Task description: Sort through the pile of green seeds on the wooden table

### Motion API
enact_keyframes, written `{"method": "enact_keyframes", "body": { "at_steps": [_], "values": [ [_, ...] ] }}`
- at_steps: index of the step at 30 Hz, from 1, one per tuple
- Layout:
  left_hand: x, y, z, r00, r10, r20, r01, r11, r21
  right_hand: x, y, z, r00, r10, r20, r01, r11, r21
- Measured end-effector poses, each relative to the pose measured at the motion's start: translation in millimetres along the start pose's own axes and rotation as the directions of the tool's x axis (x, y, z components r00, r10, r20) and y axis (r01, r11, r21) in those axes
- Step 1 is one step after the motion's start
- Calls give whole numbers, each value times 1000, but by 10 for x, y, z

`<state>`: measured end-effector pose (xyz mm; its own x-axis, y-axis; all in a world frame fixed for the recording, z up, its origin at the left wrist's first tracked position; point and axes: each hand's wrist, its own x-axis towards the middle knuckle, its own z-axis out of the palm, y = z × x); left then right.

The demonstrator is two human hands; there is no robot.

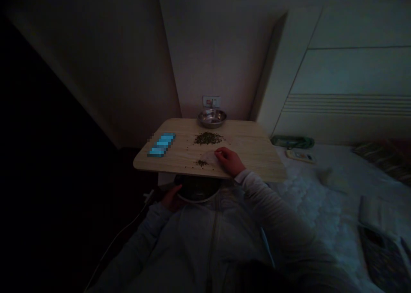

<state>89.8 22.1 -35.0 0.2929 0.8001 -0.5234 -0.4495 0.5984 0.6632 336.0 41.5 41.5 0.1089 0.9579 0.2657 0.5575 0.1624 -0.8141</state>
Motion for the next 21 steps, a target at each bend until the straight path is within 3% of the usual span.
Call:
{"method": "enact_keyframes", "body": {
  "at_steps": [10,17,21],
  "values": [
    [-61,15,44,999,-21,-46,20,999,-34,-299,149,-279,993,14,-120,-31,989,-147],
    [-53,31,39,995,-55,-88,55,999,-4,-442,-64,-15,999,-10,-46,5,993,-121],
    [-36,1,40,998,12,-55,-12,1000,-9,-480,-178,157,999,-38,20,39,997,-71]
  ]
}}
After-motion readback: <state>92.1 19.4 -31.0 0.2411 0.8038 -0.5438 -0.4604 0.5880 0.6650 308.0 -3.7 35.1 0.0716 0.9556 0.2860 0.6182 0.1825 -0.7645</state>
